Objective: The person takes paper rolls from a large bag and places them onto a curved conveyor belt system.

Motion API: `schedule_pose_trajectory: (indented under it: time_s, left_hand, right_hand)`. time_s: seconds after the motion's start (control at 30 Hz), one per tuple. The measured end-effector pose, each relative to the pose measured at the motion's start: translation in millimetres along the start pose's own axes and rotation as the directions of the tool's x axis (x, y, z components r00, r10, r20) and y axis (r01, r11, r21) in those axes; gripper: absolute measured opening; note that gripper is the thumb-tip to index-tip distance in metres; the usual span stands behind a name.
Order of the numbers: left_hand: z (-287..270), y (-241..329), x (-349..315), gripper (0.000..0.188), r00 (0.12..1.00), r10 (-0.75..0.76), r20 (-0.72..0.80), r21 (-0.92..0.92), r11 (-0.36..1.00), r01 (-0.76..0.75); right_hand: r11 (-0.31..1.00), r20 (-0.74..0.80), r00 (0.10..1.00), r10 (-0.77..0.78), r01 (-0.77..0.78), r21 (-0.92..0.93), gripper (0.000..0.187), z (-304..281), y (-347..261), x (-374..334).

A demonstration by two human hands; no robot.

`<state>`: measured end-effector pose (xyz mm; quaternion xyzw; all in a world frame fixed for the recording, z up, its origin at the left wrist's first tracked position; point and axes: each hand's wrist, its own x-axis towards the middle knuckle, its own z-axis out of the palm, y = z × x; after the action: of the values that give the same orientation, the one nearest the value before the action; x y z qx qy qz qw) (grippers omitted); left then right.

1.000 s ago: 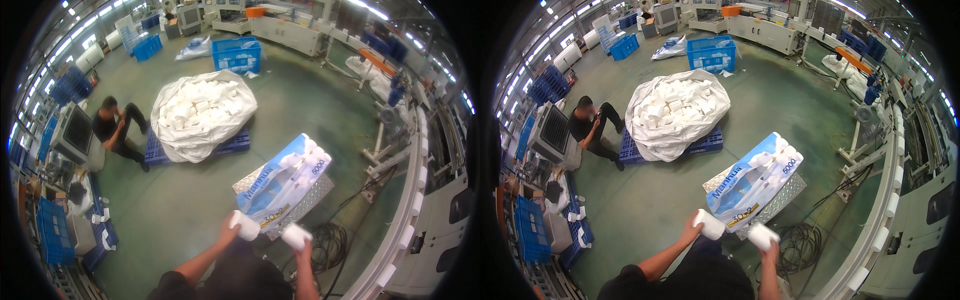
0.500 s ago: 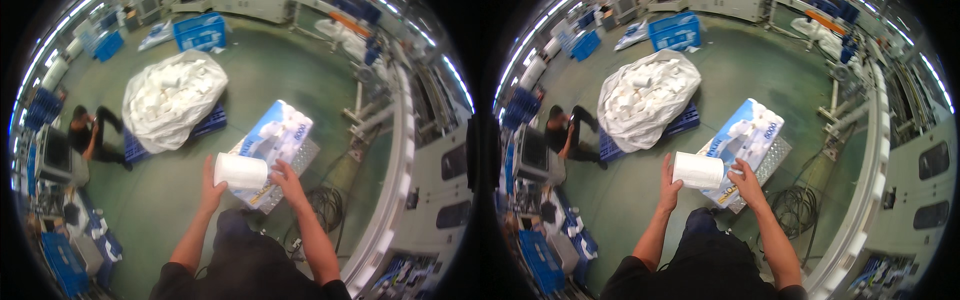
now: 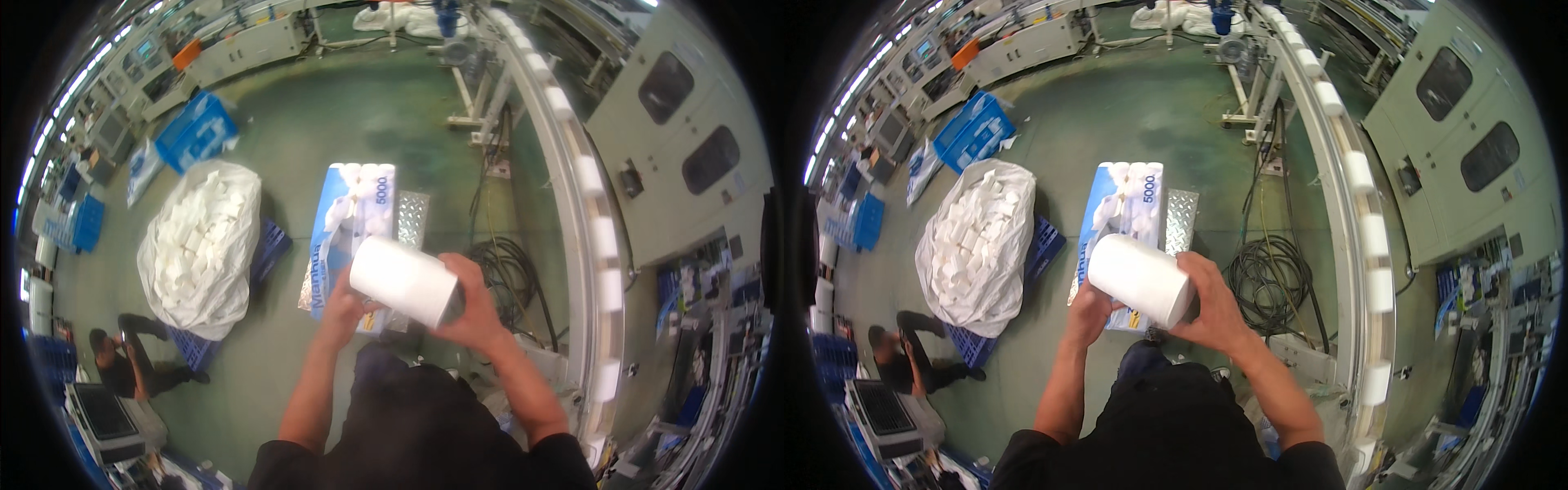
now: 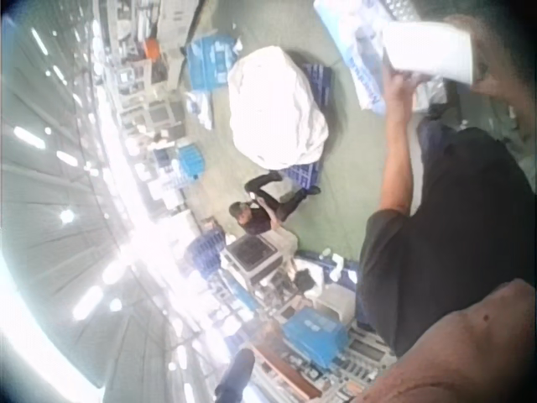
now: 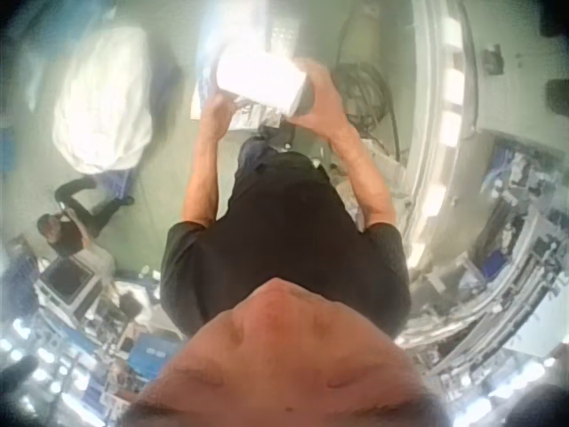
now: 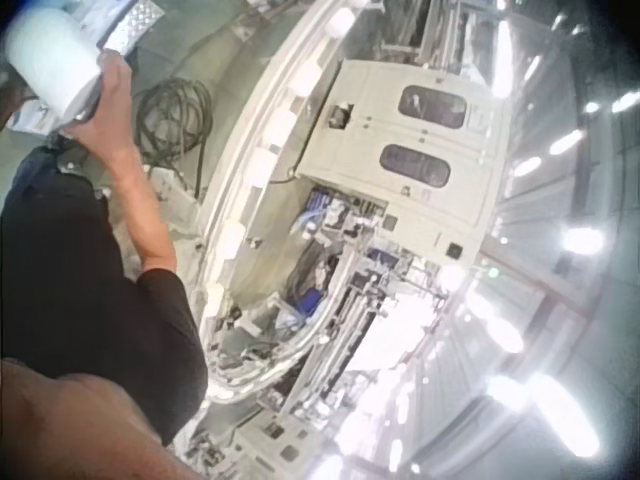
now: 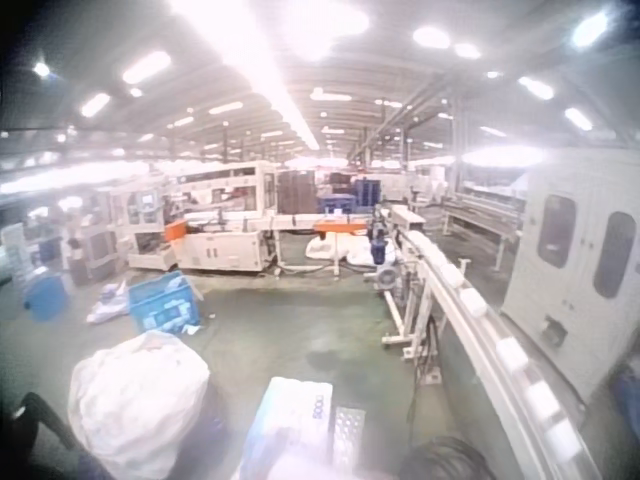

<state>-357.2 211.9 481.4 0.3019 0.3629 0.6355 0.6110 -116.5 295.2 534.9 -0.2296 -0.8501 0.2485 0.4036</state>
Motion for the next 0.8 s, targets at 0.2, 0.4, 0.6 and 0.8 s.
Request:
schedule_pose_trajectory:
  time_s: [0.2,0.4,0.6,0.8]
  left_hand:
    - [49,-4,17,0.103,0.966,-0.175,0.188,-0.042,0.982,0.186]
    - [91,-21,34,0.107,0.963,-0.099,0.252,-0.015,0.994,0.106]
    - [118,-32,51,0.108,0.939,-0.153,0.309,0.009,0.987,0.158]
    - [124,-43,64,0.108,0.920,-0.167,0.354,0.044,0.986,0.162]
  right_hand:
    - [0.788,0.097,0.897,-0.431,0.427,-0.443,0.048,-62,8,-29]
    - [0.826,-0.070,0.922,-0.380,0.304,-0.475,0.051,-83,17,-60]
    - [0.832,-0.136,0.922,-0.361,0.254,-0.493,0.050,-104,26,-79]
    - [0.838,-0.142,0.923,-0.358,0.250,-0.485,0.053,-116,38,-86]
